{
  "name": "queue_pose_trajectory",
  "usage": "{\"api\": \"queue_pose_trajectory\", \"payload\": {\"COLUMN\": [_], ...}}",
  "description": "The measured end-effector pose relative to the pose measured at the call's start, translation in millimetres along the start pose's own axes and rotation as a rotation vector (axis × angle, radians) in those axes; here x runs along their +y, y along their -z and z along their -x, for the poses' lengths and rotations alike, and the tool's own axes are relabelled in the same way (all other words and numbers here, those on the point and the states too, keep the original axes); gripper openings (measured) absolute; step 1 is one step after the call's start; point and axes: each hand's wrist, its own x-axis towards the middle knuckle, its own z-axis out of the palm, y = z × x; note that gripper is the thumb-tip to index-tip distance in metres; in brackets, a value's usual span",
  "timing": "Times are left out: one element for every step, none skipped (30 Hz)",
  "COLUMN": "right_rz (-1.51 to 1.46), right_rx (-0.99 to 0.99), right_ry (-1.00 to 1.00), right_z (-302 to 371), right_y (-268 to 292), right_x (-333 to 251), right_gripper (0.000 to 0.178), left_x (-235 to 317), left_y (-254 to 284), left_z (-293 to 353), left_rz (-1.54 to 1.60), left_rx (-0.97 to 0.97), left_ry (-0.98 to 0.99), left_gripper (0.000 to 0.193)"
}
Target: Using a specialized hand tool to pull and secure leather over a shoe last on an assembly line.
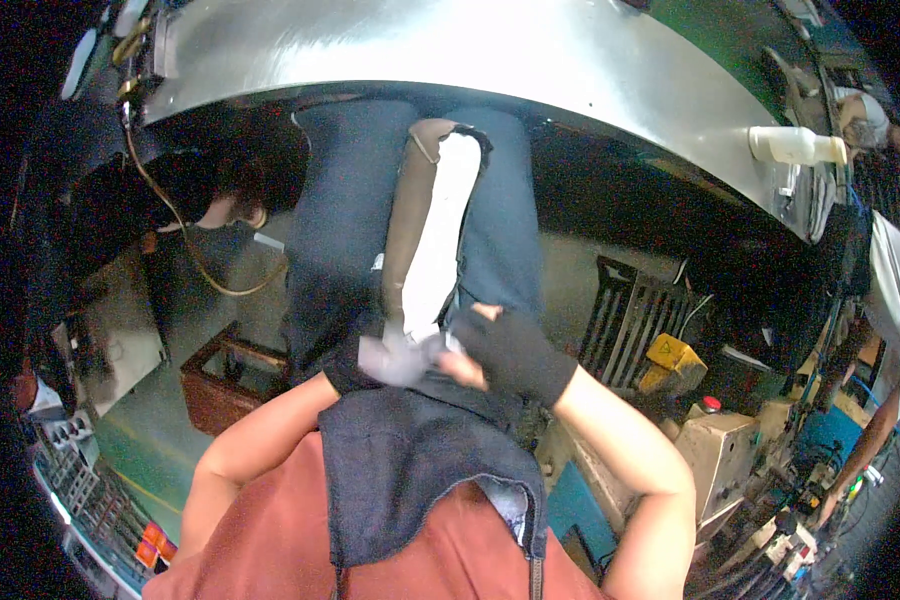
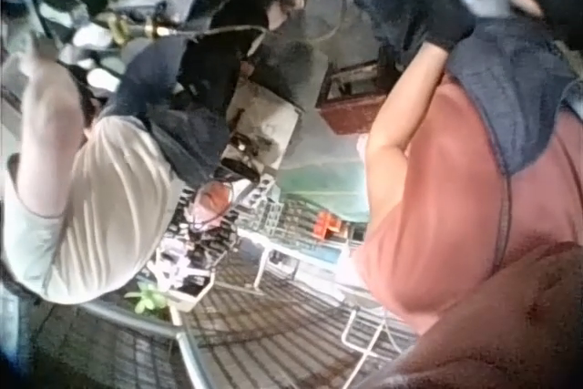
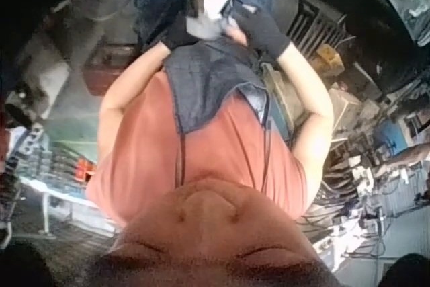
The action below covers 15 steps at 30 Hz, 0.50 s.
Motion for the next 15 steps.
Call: {"api": "queue_pose_trajectory", "payload": {"right_rz": [-0.052,0.045,0.106,0.093,0.084,0.006,0.011,-0.040,-0.095,-0.067,-0.069,-0.094,-0.124,-0.181,-0.178], "right_rx": [-0.098,-0.162,-0.151,-0.027,0.099,0.101,0.104,0.012,-0.078,-0.130,-0.136,-0.016,0.112,0.206,0.212], "right_ry": [-0.284,-0.231,-0.211,-0.004,0.182,0.310,0.305,-0.016,-0.336,-0.382,-0.369,-0.147,0.058,0.219,0.214], "right_z": [-11,-10,-5,-6,-4,-8,-6,-2,4,-1,0,2,7,7,11], "right_y": [-4,4,12,14,14,17,9,-4,-11,2,10,15,15,11,-4], "right_x": [4,2,-9,-18,-29,-31,-27,-13,-3,-15,-26,-35,-44,-36,-26], "right_gripper": [0.042,0.043,0.043,0.042,0.041,0.038,0.038,0.035,0.034,0.035,0.035,0.036,0.038,0.040,0.040], "left_x": [4,3,-1,-5,-10,-18,-44,-20,5,1,-5,-12,-14,20,32], "left_y": [5,8,8,5,-3,-11,-19,-8,4,5,0,-7,-10,20,30], "left_z": [-9,-6,-8,-2,7,16,28,13,-2,1,6,11,19,7,4], "left_rz": [0.217,0.233,0.229,0.139,0.060,-0.018,-0.010,0.082,0.175,0.110,0.105,0.011,-0.081,0.155,0.153], "left_rx": [0.050,0.028,0.031,0.080,0.114,0.149,-0.095,-0.037,0.020,0.005,0.015,0.104,0.173,-0.079,-0.085], "left_ry": [-0.009,0.125,0.115,0.076,0.029,-0.017,0.086,0.101,0.118,0.161,0.169,0.053,-0.067,0.319,0.314], "left_gripper": [0.106,0.108,0.108,0.108,0.108,0.107,0.105,0.105,0.105,0.104,0.104,0.104,0.103,0.100,0.100]}}
